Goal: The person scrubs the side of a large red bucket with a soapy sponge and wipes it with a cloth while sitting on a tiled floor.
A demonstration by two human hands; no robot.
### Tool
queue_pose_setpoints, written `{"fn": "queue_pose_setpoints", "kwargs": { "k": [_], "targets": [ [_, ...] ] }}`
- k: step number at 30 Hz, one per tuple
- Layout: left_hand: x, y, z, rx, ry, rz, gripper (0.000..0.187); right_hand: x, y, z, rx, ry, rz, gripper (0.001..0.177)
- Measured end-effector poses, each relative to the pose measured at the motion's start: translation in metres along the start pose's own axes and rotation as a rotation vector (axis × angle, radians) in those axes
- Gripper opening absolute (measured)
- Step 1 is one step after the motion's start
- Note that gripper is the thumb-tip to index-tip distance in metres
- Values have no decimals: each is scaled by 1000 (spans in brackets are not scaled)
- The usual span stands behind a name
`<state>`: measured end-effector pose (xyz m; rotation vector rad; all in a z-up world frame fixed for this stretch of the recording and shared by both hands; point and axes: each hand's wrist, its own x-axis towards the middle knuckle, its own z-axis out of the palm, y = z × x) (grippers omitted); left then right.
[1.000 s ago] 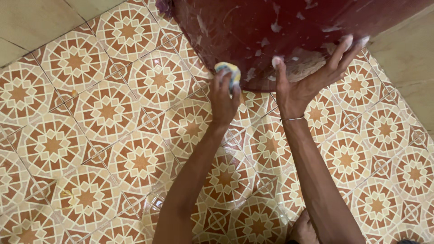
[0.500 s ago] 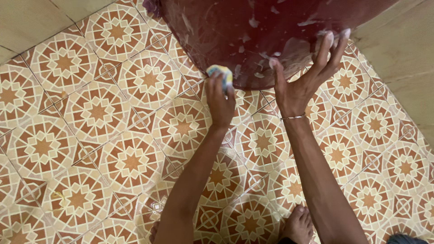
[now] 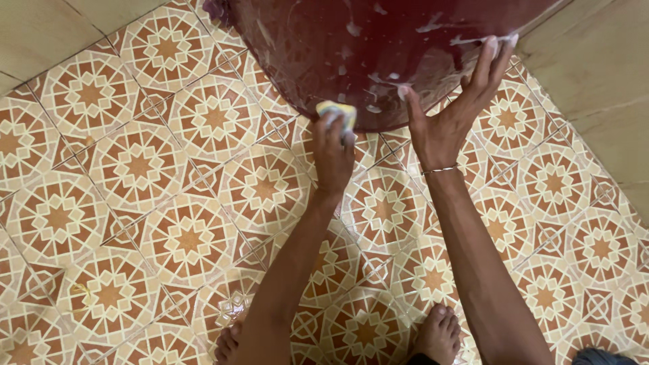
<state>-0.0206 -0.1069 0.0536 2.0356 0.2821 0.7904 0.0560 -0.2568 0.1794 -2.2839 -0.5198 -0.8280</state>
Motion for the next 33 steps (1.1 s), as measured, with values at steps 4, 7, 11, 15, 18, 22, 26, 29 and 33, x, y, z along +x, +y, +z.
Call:
{"fn": "queue_pose_setpoints", "kwargs": {
  "k": [4, 7, 11, 15, 18, 22, 26, 29, 33],
  "targets": [
    [1, 13, 1, -39, 60, -113, 34, 0, 1, -7, 64, -12, -14, 114],
    [-3, 19, 5, 32, 16, 30, 31, 0, 4, -12, 96, -38, 7, 112],
    [1, 16, 6, 46, 40, 12, 31, 1, 4, -12, 149, -45, 22, 113],
    [3, 15, 18, 122, 68, 166, 33, 4, 7, -8, 149, -4, 10, 114],
    [5, 4, 10, 234, 37, 312, 31, 3, 8, -9, 158, -17, 5, 113],
    [10, 12, -2, 225, 7, 303, 29, 4, 5, -9, 114, 3, -24, 112],
    [15, 23, 1, 215, 45, 368, 30, 5, 2, -11, 97, 1, -19, 109],
    [14, 23, -4, 268, 9, 403, 30, 5, 0, -12, 92, 7, -19, 110],
    [21, 31, -5, 270, -5, 389, 31, 8, -3, -8, 96, 13, -15, 109]
  ]
}}
